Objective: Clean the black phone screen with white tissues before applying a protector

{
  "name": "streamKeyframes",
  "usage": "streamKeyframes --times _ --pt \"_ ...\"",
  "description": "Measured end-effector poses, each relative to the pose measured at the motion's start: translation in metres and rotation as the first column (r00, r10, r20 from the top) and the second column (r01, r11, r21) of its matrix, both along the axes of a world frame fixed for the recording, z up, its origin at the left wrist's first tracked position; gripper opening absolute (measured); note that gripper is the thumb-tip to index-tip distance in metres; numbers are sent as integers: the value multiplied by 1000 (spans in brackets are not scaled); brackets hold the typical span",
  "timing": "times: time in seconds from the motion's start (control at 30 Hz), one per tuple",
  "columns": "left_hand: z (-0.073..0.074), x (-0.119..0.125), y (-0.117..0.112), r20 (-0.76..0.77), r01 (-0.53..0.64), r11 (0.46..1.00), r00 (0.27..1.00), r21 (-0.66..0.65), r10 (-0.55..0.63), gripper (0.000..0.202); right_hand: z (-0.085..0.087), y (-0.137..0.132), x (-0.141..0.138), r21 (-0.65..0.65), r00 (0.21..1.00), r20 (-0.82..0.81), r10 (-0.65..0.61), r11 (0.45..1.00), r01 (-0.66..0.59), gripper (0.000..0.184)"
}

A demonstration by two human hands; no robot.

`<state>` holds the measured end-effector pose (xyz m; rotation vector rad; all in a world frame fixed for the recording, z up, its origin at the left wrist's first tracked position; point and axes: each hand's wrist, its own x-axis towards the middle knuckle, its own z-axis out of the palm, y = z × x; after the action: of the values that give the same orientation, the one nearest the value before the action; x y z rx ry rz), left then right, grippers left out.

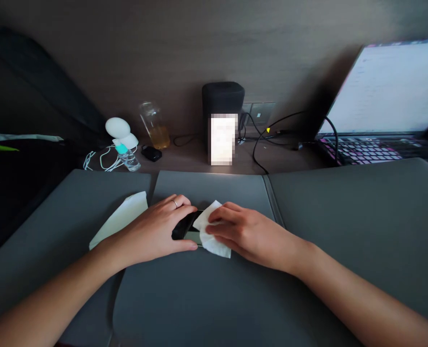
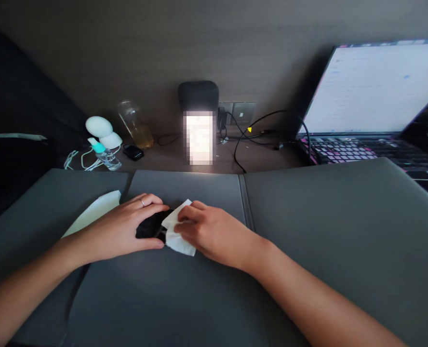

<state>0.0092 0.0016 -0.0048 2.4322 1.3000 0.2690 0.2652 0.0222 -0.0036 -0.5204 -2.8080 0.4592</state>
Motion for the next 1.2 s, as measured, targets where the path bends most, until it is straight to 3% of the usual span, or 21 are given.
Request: streamKeyframes --times 0.13,0.27,0.43,0.57,0.73,1.2 --pt "0 0 0 -2 -3 1000 1000 -4 3 50 1 0 1 -29 998 13 58 998 -57 27" --pt "0 0 -1 1 -3 1000 1000 -11 3 53 1 1 1 -47 1000 -3 -21 999 20 26" --pt "-1 0 -1 23 -14 1000 1000 -20 15 49 0 -1 0 -45 999 4 40 998 -40 26" --pt "-3 0 0 43 -9 1000 999 -17 10 53 -1 0 3 -64 999 -29 -35 997 33 25" --pt "-2 0 -1 22 -9 1000 1000 -14 9 51 -2 -2 0 -54 1000 -26 17 998 -18 25" --pt "-2 -1 0 42 0 1000 999 -13 1 52 0 0 5 -86 998 -22 -51 995 49 23"
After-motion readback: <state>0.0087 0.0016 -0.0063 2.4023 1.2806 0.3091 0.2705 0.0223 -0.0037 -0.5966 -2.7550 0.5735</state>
